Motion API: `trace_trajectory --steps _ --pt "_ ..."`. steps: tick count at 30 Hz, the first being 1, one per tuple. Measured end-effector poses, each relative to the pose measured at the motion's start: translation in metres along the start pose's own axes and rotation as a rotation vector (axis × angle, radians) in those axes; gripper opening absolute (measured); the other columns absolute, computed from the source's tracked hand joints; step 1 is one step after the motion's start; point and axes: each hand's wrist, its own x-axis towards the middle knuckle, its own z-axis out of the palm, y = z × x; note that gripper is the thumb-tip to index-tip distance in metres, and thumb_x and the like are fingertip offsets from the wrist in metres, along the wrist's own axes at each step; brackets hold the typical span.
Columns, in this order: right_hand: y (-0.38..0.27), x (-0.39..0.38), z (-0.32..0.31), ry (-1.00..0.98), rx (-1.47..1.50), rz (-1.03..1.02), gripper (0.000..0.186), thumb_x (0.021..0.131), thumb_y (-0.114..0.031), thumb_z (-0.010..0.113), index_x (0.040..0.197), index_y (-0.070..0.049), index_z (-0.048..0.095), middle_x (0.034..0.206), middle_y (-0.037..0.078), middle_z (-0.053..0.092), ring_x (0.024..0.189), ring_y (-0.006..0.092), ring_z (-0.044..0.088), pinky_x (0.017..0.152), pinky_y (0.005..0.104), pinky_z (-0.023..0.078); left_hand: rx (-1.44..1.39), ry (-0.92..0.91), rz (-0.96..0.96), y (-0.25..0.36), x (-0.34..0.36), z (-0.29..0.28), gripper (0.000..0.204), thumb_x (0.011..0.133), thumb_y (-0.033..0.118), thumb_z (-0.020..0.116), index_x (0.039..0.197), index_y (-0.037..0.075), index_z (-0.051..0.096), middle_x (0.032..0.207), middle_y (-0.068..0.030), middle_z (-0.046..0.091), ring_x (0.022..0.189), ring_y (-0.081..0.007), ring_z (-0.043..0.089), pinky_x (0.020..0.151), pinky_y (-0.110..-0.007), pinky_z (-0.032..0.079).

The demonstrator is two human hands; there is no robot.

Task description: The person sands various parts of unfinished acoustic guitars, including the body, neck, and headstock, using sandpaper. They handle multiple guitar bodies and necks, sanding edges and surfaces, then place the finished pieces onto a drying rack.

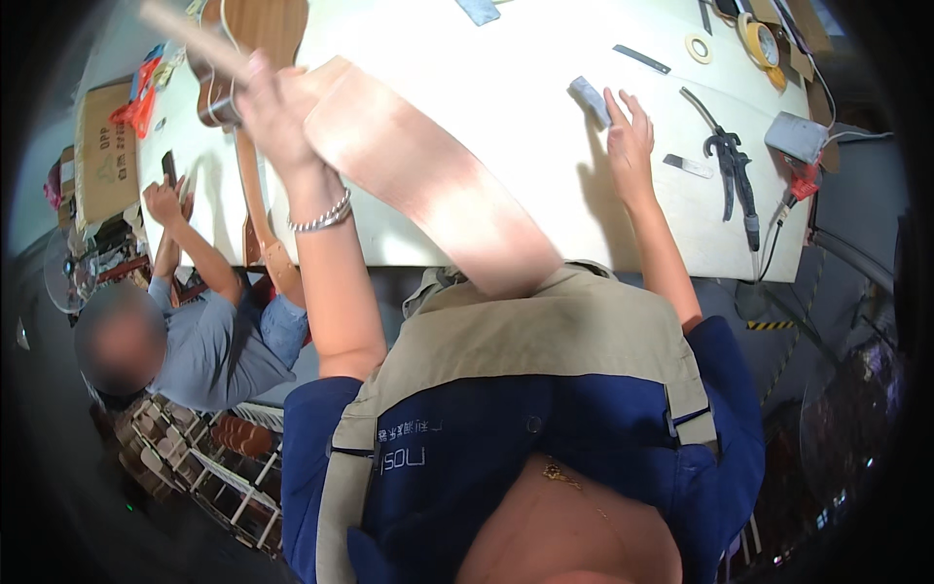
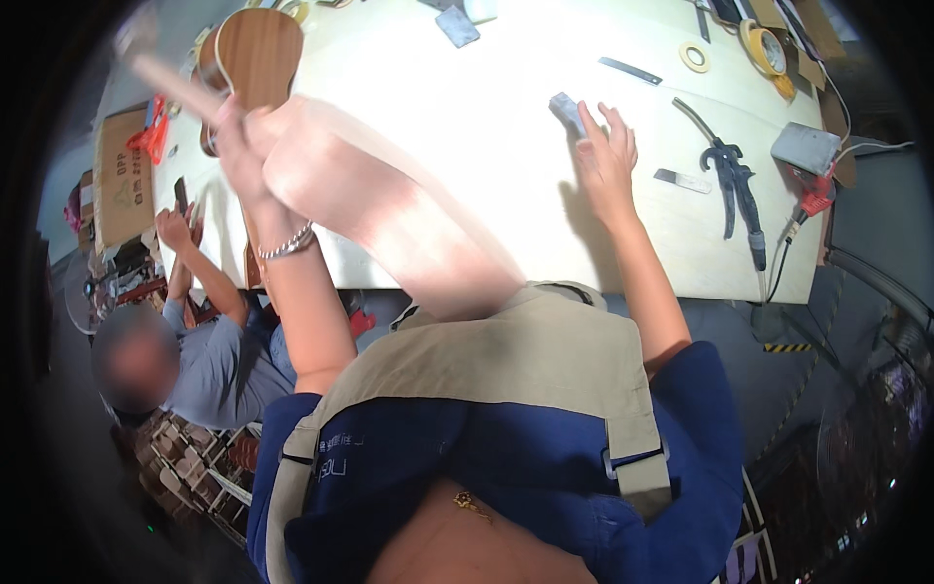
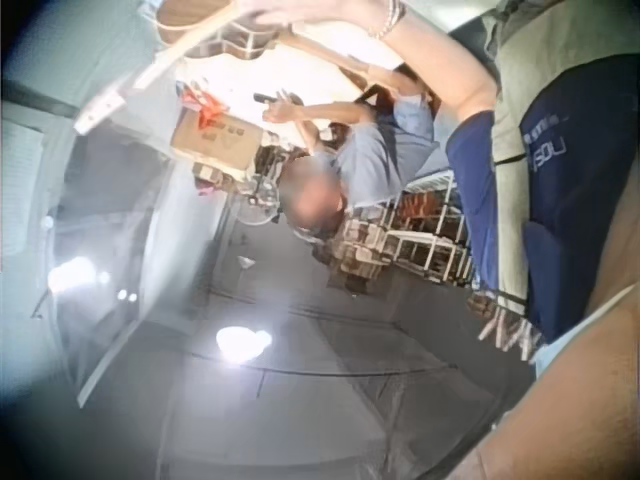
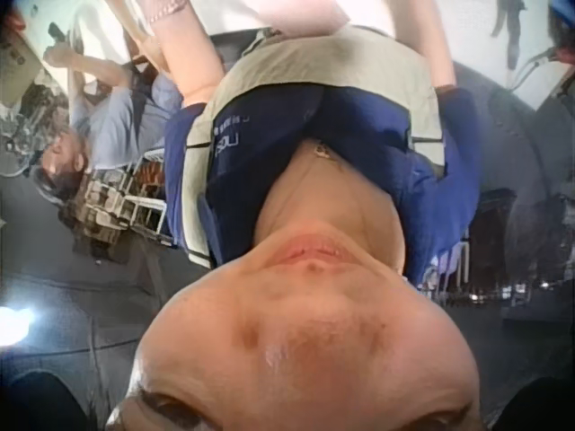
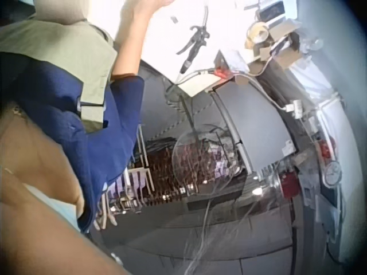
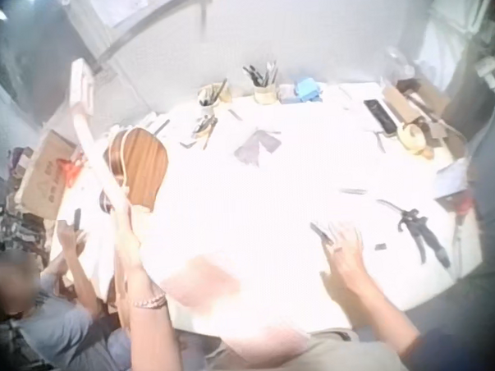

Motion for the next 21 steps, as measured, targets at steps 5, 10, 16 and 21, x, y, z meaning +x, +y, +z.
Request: trace_trajectory --steps 5,10,16,21 --pt "-0.061 -0.046 -0.009 -0.426 1.387 0.718 0.074 0.09 -0.061 0.022 0.135 -0.005 0.037 0.133 0.016 0.039 0.121 0.0242 0.039 0.102 0.0344 0.028 -0.164 0.351 -0.055 0.03 -0.058 -0.071 0.036 0.091 0.035 0.043 0.103 0.001 0.041 0.088 -0.0084 0.051 0.079 -0.0175 0.059 0.07 -0.03 0.05" --pt "-0.111 -0.055 -0.013 -0.595 1.363 0.751 0.081 0.09 -0.062 0.021 0.136 0.004 0.027 0.138 0.017 0.033 0.126 0.0243 0.035 0.104 0.0359 0.027 -0.108 0.67 -0.028 0.036 -0.13 -0.104 0.04 0.093 0.039 0.041 0.106 0.001 0.038 0.098 -0.0084 0.049 0.087 -0.0197 0.056 0.079 -0.033 0.047" --pt "-0.132 -0.048 -0.016 -0.852 1.243 0.745 0.079 0.09 -0.062 0.019 0.135 0.002 0.031 0.134 0.018 0.037 0.123 0.0258 0.038 0.104 0.0383 0.028 -0.181 0.815 -0.025 0.033 -0.174 -0.156 0.035 0.093 0.039 0.04 0.101 0.005 0.041 0.097 -0.0074 0.052 0.091 -0.0205 0.055 0.08 -0.036 0.048" --pt "-0.147 -0.047 -0.021 -0.829 1.135 0.234 0.07 0.09 -0.058 0.029 0.136 -0.005 0.035 0.133 0.019 0.038 0.127 0.0281 0.032 0.104 0.04 0.025 -0.397 0.797 -0.184 0.02 -0.199 -0.199 0.039 0.093 0.04 0.037 0.112 0.007 0.046 0.107 -0.0092 0.054 0.099 -0.0248 0.056 0.086 -0.038 0.048"
